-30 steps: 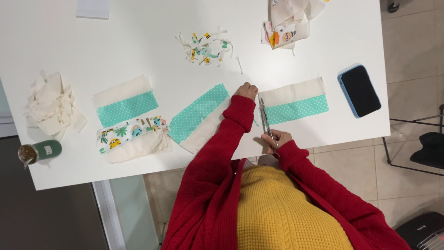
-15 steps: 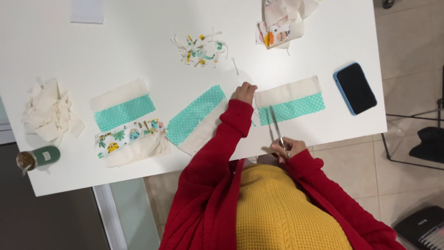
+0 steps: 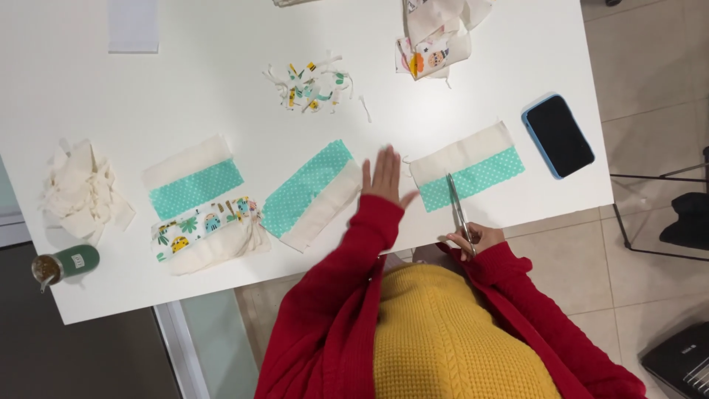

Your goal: Cutting and organizing pieces of patterned fabric at a workshop table.

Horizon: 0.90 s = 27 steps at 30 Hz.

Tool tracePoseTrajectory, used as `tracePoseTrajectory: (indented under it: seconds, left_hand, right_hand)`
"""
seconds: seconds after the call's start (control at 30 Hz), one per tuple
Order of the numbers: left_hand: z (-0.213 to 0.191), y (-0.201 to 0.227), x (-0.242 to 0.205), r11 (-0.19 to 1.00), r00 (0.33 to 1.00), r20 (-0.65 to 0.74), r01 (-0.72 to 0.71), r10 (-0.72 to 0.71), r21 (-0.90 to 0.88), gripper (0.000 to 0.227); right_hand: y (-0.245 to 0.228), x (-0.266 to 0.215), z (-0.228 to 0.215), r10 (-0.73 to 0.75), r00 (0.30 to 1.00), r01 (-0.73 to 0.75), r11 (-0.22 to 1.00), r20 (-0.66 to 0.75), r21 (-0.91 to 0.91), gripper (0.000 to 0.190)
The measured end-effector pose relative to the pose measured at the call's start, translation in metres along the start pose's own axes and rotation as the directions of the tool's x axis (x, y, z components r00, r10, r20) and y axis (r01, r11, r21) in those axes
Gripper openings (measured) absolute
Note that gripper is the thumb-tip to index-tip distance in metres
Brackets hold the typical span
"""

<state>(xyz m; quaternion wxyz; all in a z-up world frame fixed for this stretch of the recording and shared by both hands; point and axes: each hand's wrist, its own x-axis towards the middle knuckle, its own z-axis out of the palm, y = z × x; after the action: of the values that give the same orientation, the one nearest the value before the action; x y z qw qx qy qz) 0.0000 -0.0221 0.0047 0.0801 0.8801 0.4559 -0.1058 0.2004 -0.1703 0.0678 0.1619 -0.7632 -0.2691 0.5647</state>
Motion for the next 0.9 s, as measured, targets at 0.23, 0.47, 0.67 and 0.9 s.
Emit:
tracePoseTrajectory:
  seconds: [0.23,0.47,0.67,0.9]
  left_hand:
    - [-0.028,0.005,0.012,0.958,0.949,-0.227,0.253,-0.219,0.135,0.08]
    - [0.022,0.025,-0.073,0.937,0.991,-0.107,-0.107,0.075,-0.332,0.088]
    - [0.053,-0.017,0.057,0.967,0.932,-0.35,0.005,-0.097,-0.256,0.085]
    - [0.021,-0.016,0.101,0.969,0.945,-0.272,0.219,-0.182,0.115,0.072]
  right_hand:
    - [0.005,-0.014,-0.016,-0.038,0.999,0.039,0.999,-0.033,0.022,0.028]
    - [0.02,-0.02,-0.03,-0.036,0.995,0.044,0.996,-0.098,0.076,0.028]
    - [0.017,-0.019,-0.031,-0.034,0.997,0.039,0.997,-0.062,0.072,0.026]
    - [0.019,-0.024,-0.034,-0.056,0.996,0.061,0.996,-0.07,0.066,0.028]
